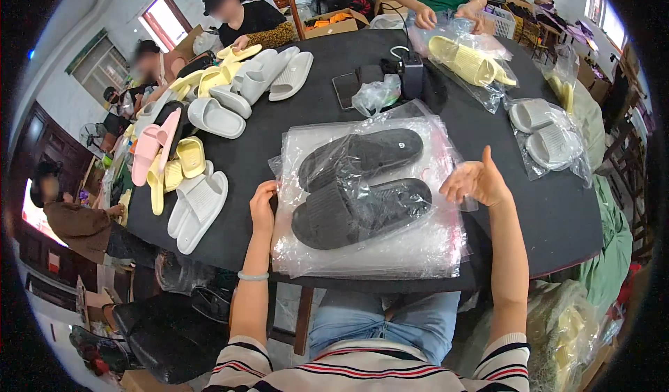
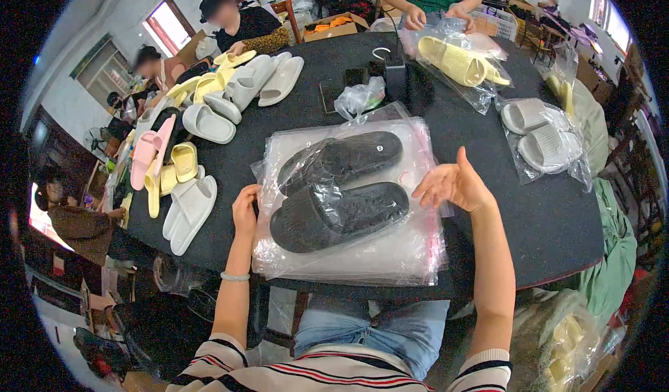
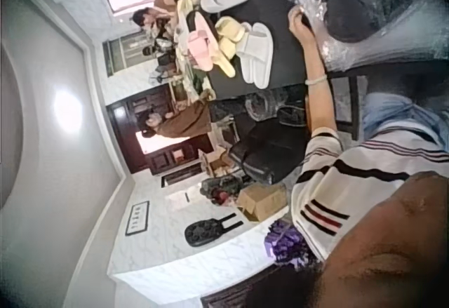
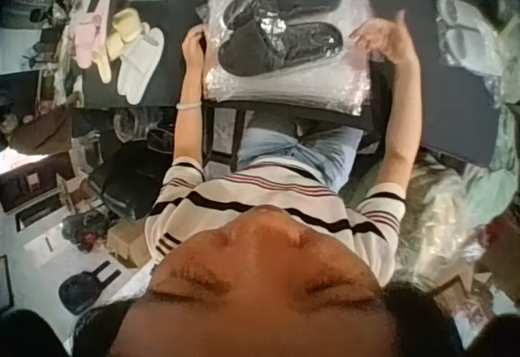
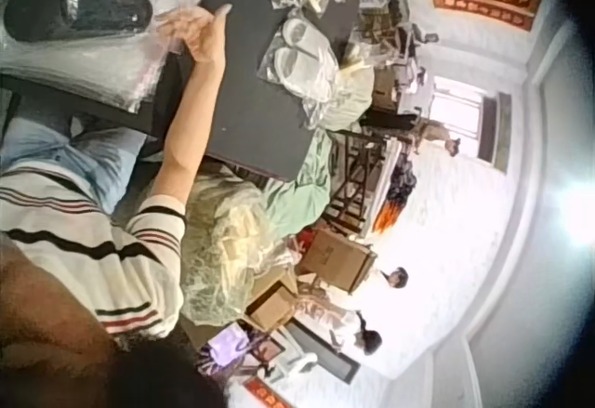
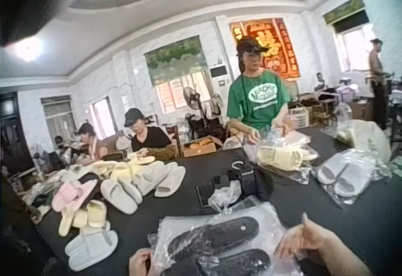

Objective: The person sits at a table in a workshop and packs pairs of plastic slippers into clear plastic bags. They pick up slippers of various colors, including white, yellow, and black, place them into bags, and set the packaged pairs aside. The process is repetitive, involving picking, placing, and bagging the footwear.

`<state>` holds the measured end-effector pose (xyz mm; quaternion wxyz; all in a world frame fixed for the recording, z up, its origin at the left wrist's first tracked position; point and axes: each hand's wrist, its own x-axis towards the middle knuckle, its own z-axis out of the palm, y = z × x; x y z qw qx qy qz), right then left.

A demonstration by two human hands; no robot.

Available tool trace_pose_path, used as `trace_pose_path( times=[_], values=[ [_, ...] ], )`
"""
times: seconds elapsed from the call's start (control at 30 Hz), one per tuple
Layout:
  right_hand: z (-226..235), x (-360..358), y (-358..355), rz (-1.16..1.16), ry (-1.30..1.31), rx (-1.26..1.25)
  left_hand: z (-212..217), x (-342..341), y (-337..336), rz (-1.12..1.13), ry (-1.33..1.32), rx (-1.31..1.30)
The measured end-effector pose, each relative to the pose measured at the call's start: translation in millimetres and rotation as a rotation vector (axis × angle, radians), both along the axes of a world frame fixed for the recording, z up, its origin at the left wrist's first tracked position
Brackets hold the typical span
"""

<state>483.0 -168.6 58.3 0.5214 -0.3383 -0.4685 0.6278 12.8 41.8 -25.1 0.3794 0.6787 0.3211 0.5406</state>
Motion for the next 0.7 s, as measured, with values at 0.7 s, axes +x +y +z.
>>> trace_pose_path(
  times=[0.7],
  values=[
    [9,-17,-9,0.128,0.044,0.366,59,48,42,0.181,0.433,-0.075]
  ],
)
